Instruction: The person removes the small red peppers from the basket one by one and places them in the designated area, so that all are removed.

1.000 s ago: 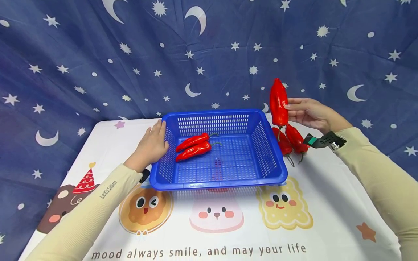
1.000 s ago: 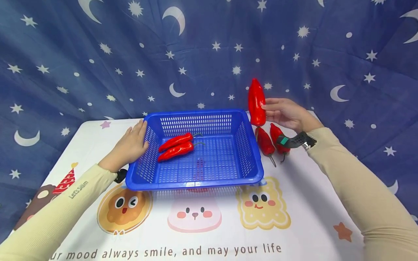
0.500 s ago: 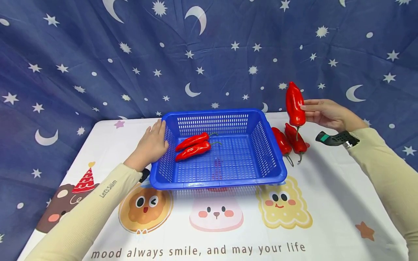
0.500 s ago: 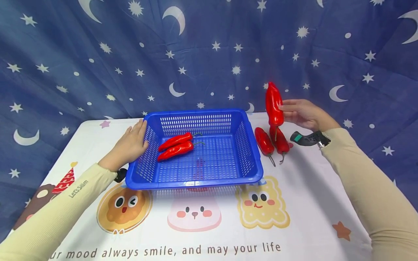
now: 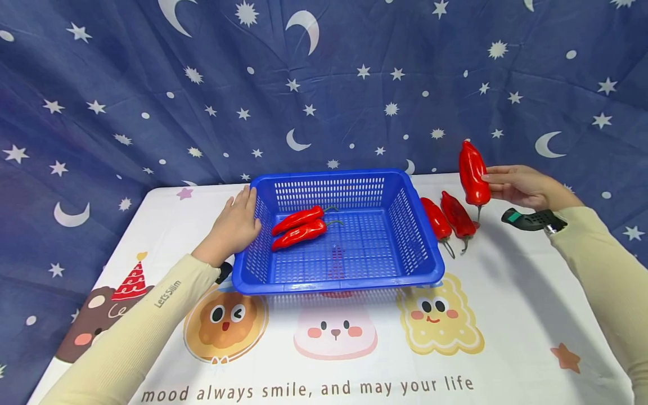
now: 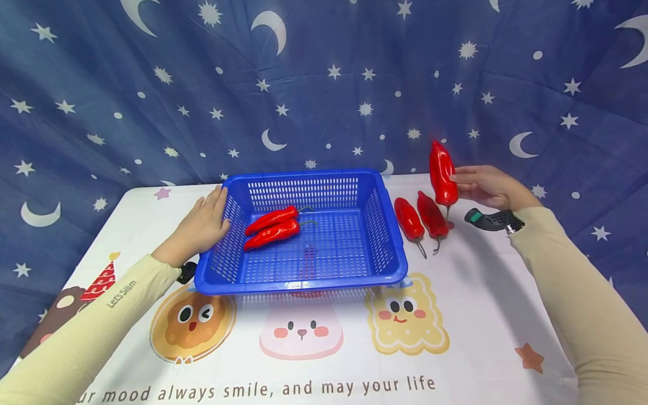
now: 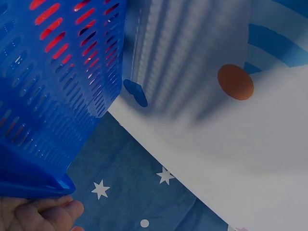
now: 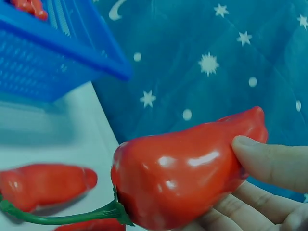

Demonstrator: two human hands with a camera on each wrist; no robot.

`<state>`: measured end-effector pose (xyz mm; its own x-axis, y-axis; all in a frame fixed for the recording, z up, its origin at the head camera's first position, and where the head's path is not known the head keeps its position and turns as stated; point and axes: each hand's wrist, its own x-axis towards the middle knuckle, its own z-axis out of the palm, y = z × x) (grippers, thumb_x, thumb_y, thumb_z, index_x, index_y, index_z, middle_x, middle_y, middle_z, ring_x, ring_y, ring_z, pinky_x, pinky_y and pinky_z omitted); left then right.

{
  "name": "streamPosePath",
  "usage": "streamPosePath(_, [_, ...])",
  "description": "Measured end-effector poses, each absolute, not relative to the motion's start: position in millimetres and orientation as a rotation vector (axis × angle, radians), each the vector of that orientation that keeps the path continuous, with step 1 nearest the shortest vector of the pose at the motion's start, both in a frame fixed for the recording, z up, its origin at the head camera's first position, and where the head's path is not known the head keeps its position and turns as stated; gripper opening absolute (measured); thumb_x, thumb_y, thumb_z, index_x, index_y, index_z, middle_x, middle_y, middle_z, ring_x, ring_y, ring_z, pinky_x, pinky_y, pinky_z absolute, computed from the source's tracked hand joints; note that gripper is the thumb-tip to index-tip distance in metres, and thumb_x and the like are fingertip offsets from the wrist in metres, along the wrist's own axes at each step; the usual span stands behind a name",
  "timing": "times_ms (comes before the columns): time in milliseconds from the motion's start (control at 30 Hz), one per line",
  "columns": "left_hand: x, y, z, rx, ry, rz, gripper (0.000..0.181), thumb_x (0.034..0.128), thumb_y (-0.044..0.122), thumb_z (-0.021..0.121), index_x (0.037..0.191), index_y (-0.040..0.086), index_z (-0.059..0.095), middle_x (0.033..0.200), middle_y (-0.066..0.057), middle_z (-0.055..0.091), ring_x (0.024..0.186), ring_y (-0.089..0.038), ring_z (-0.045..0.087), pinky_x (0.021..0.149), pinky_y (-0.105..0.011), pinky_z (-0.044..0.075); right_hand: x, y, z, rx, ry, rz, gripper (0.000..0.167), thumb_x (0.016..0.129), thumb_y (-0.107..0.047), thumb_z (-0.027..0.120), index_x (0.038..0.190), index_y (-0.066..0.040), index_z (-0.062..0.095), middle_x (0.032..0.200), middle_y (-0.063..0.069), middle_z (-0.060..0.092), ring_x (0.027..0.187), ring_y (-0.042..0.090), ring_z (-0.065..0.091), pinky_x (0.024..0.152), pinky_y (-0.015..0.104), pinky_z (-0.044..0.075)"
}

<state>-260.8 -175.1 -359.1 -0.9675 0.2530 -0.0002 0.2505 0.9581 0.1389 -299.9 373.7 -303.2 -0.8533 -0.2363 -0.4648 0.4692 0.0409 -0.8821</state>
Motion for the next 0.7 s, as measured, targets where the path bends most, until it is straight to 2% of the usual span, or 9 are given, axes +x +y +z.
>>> streamPosePath(333, [-259.5,-175.0,-358.0,0.417,3.096,0.216,0.066,0.0909,0.016,0.039,0.145,-0.013,0.014,0.152,-0.032,0.015,0.142,-0.045,0.018,0.117,-0.054,0.011,-304.9,394.6,-318.2,0.32,1.763,-1.84,0.026,0.096,-0.016,0.047,0.086,-0.025,0.069,0.091,-0.007,0.066,0.085,0.011,0.066,0.079,0.025,0.057])
streamPosePath(700, [-259.3,-174.9,-358.1,0.415,3.098,0.21,0.066,0.091,0.017,0.039,0.145,-0.013,0.014,0.152,-0.032,0.015,0.141,-0.045,0.019,0.117,-0.055,0.011,-308.7,409.8,-338.4,0.377,1.708,-1.821,0.028,0.097,-0.016,0.046,0.083,-0.02,0.07,0.089,-0.006,0.065,0.084,0.011,0.065,0.08,0.026,0.056])
